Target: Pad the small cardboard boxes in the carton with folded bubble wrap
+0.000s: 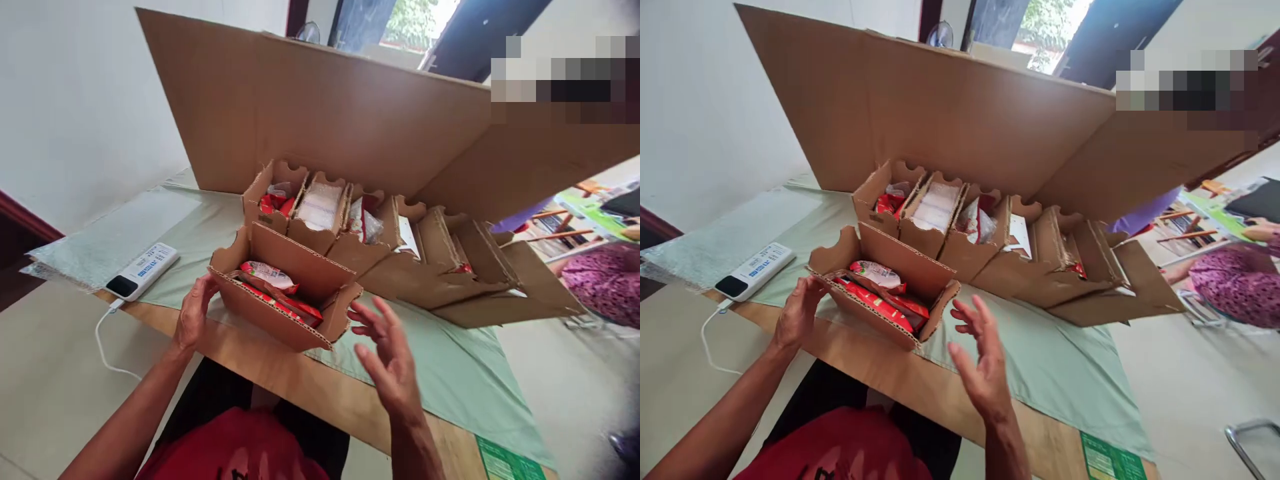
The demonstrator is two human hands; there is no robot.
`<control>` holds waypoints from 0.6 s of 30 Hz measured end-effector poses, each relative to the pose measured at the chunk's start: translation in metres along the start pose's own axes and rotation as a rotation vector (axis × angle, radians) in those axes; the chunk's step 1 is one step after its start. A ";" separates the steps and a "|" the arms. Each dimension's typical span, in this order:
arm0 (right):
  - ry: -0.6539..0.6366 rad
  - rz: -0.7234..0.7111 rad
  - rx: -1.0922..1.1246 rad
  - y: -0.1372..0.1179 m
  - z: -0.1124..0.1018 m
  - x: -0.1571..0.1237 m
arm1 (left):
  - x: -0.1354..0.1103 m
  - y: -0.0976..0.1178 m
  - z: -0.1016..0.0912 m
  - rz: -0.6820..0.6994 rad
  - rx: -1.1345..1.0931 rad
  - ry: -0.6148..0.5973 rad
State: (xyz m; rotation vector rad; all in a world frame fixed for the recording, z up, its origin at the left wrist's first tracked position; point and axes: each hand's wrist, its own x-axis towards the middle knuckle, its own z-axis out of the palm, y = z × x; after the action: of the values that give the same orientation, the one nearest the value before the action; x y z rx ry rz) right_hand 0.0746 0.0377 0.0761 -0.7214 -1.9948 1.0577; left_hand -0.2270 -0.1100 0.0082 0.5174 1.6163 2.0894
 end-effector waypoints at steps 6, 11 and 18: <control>-0.019 -0.010 -0.173 0.012 0.046 -0.029 | -0.009 -0.009 0.029 -0.033 -0.035 0.071; 0.233 0.031 -0.202 0.027 0.023 -0.033 | -0.037 -0.029 0.078 0.024 0.068 -0.081; 0.564 0.338 -0.209 0.080 -0.111 -0.036 | -0.048 -0.034 0.204 0.116 0.229 -0.614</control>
State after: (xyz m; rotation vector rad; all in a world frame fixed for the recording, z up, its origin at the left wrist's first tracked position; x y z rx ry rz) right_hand 0.1958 0.0986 0.0360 -1.3403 -1.5314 0.7188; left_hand -0.0716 0.0340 0.0239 1.2162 1.4702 1.5896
